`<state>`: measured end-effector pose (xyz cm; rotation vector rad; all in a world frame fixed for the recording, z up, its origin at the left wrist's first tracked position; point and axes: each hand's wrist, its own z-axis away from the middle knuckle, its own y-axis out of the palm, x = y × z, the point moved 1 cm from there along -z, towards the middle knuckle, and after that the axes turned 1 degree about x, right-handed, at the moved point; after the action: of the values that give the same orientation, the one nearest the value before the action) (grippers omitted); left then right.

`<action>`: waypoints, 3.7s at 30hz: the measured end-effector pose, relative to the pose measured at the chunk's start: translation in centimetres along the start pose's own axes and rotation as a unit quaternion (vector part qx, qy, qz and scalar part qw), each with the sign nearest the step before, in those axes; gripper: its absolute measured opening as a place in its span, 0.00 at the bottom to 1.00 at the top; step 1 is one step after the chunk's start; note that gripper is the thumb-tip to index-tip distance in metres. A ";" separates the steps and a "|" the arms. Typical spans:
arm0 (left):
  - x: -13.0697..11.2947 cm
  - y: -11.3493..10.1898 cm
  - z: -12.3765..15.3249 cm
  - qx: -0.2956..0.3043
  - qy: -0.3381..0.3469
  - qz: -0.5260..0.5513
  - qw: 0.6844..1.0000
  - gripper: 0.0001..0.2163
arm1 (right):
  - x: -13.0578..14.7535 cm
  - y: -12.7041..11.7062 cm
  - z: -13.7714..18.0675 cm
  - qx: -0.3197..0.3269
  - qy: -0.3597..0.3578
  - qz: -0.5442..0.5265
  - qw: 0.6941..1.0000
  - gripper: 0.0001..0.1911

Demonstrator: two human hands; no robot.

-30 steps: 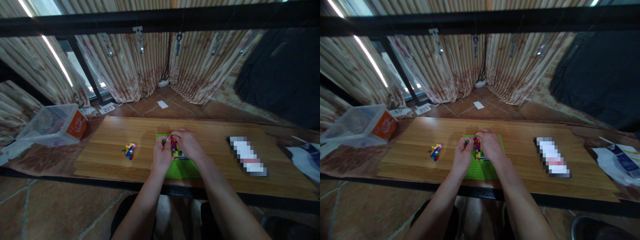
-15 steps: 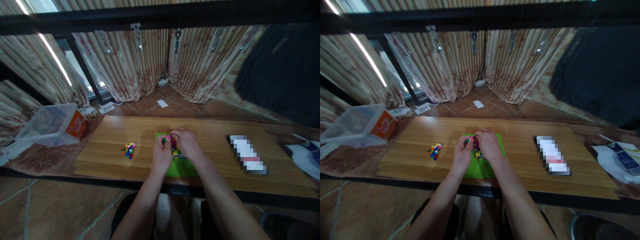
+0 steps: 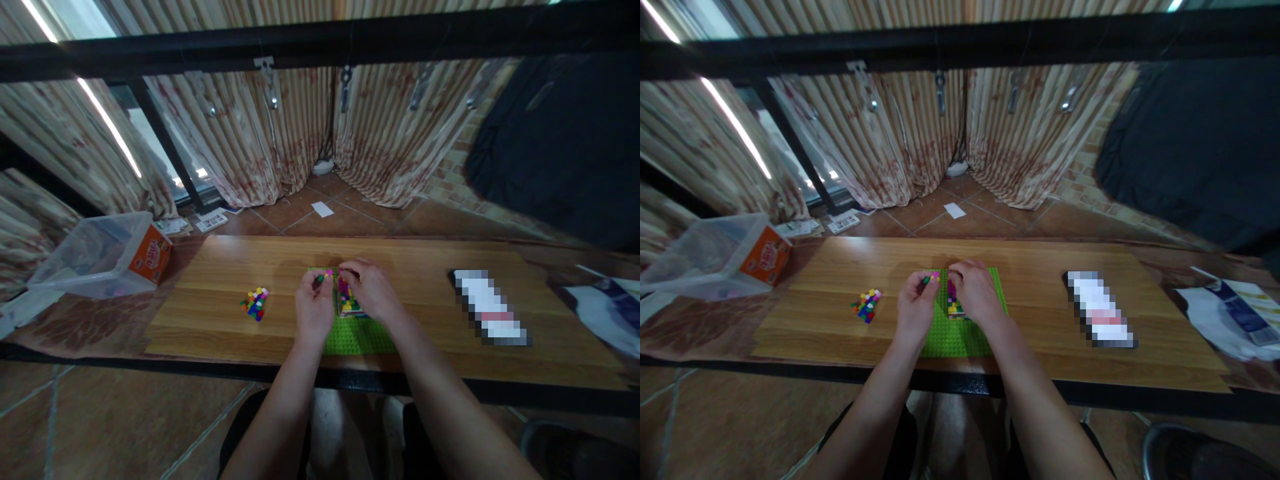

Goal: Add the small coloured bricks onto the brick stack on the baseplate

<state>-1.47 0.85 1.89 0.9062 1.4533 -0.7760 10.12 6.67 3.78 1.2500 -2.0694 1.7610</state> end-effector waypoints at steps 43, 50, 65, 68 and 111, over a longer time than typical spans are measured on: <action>0.7 -0.1 -0.3 -0.020 -0.070 0.004 0.997 0.05 | -1.4 -1.1 0.4 -0.092 -0.033 -0.016 0.995 0.11; 0.8 0.2 -0.3 0.015 -0.062 0.005 0.998 0.05 | -1.1 -0.3 0.0 -0.036 -0.032 0.012 0.999 0.12; 0.2 0.3 0.1 0.073 0.028 -0.084 0.993 0.05 | -1.1 -0.3 -0.3 -0.001 -0.023 -0.016 1.000 0.12; -0.2 0.3 0.2 0.081 0.038 -0.113 0.990 0.06 | -1.1 -0.3 -0.4 0.010 -0.015 -0.020 1.000 0.12; -1.2 0.2 0.0 0.044 0.026 0.021 0.998 0.06 | 1.4 -2.4 1.2 0.009 -0.027 -0.119 0.992 0.09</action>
<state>-1.26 0.87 3.07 1.0285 1.4501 -0.7951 11.28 5.00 6.09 1.4953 -1.8437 1.6586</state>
